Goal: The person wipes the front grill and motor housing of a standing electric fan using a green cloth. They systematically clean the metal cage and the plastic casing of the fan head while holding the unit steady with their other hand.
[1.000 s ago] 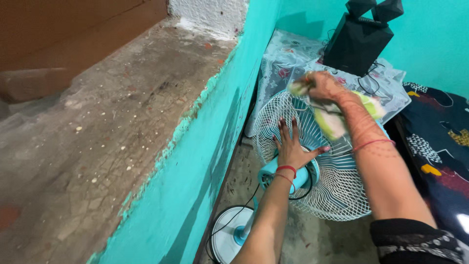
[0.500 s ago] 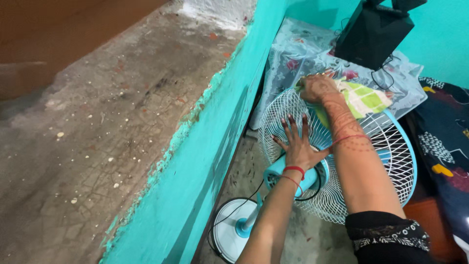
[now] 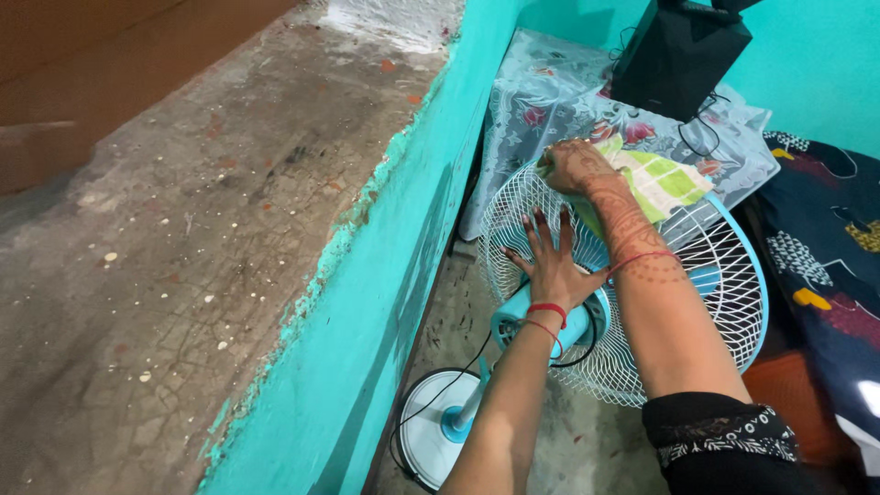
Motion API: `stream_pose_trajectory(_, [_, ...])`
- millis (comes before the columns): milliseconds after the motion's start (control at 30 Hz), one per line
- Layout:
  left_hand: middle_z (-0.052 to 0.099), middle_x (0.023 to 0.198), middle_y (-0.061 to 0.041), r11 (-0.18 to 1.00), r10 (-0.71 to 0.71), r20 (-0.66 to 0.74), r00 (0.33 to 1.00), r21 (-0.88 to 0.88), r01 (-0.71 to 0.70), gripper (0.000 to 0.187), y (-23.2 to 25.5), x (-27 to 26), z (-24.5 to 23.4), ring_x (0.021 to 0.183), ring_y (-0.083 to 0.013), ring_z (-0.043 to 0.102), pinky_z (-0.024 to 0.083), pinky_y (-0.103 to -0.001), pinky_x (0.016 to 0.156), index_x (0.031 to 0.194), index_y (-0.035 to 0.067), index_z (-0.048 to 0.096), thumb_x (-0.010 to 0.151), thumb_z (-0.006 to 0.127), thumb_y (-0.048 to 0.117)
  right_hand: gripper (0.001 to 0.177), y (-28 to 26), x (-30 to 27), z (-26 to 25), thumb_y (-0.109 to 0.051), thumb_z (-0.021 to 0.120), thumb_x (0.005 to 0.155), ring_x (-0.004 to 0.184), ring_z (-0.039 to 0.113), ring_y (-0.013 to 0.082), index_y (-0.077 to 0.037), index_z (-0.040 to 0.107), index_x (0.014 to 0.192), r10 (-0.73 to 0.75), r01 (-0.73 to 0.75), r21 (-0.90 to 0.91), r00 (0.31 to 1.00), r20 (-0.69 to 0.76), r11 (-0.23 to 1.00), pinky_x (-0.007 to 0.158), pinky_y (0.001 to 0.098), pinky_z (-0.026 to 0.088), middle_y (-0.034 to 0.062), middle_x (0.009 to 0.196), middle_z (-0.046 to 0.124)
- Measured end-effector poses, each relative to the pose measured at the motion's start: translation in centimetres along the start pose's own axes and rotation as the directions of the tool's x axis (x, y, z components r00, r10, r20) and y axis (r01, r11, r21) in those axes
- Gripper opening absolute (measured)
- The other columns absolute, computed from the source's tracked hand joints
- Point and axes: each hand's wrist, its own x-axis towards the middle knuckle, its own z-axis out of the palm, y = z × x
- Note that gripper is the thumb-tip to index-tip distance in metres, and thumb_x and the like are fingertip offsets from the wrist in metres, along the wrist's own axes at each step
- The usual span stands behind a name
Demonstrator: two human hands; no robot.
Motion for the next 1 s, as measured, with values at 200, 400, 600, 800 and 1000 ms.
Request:
stream_pose_trajectory(200, [-0.002, 0.174, -0.025, 1.000, -0.019, 0.054, 0.998, 0.014, 0.018, 0.126, -0.1, 0.2, -0.6, 0.160, -0.0430, -0.013, -0.008, -0.089, 0.105, 0.163, 0.015, 0.023, 0.067, 0.071, 0.083, 0.034, -2.1, -2.3, -0.8, -0.019, 0.068, 0.077, 0.117, 0.064, 0.0355, -0.013, 0.080, 0.108, -0.120, 0.118, -0.062, 0.992, -0.028, 0.991, 0.107, 0.0434, 0.046, 0.0150, 0.118, 0.074])
stream_pose_trajectory(400, [0.000, 0.171, -0.025, 0.998, 0.056, 0.003, 0.998, -0.002, -0.056, 0.128, -0.8, 0.3, 1.0, 0.157, -0.0458, -0.011, -0.009, -0.088, 0.103, 0.164, 0.014, 0.020, 0.067, 0.072, 0.080, 0.026, -6.7, -6.3, -2.9, -0.028, 0.070, 0.085, 0.120, 0.065, 0.0275, -0.022, 0.081, 0.107, 0.001, 0.019, -0.106, 0.983, 0.183, 0.994, 0.111, 0.0444, 0.041, 0.0095, 0.117, 0.075])
stream_pose_trajectory(600, [0.011, 0.172, -0.023, 0.901, 0.218, -0.020, 0.976, -0.381, -0.209, 0.116, -3.2, 0.3, 2.5, 0.161, -0.0415, 0.007, 0.003, -0.071, 0.121, 0.163, 0.005, 0.011, 0.080, 0.070, 0.061, 0.041, -4.7, -7.1, -5.0, -0.014, 0.069, 0.077, 0.114, 0.066, 0.0278, -0.018, 0.076, 0.117, -0.086, 0.065, 0.374, 0.995, 0.040, 0.925, 0.104, 0.0395, 0.047, 0.0137, 0.116, 0.073])
stream_pose_trajectory(800, [0.041, 0.162, -0.018, 0.239, -0.043, -0.223, 0.974, -0.949, -0.207, 0.080, -3.4, 4.2, -1.7, 0.144, -0.0319, 0.048, 0.040, -0.044, 0.116, 0.169, 0.008, 0.020, 0.106, 0.052, 0.047, 0.034, -5.4, -10.5, -6.3, 0.002, 0.061, 0.086, 0.115, 0.062, 0.0244, -0.006, 0.057, 0.118, 0.151, 0.205, 0.671, 0.889, -0.432, 0.713, 0.104, 0.0352, 0.050, 0.0140, 0.116, 0.064])
stream_pose_trajectory(1000, [0.052, 0.148, -0.020, 0.239, -0.236, -0.030, 0.971, -0.971, 0.028, 0.066, -2.4, 6.2, -6.2, 0.131, -0.0273, 0.052, 0.044, -0.039, 0.107, 0.157, 0.004, 0.032, 0.105, 0.060, 0.035, 0.034, -8.4, -11.1, -3.8, -0.007, 0.064, 0.092, 0.119, 0.061, 0.0248, -0.006, 0.059, 0.126, 0.068, 0.168, 0.808, 0.966, -0.248, 0.565, 0.104, 0.0337, 0.050, 0.0121, 0.123, 0.061])
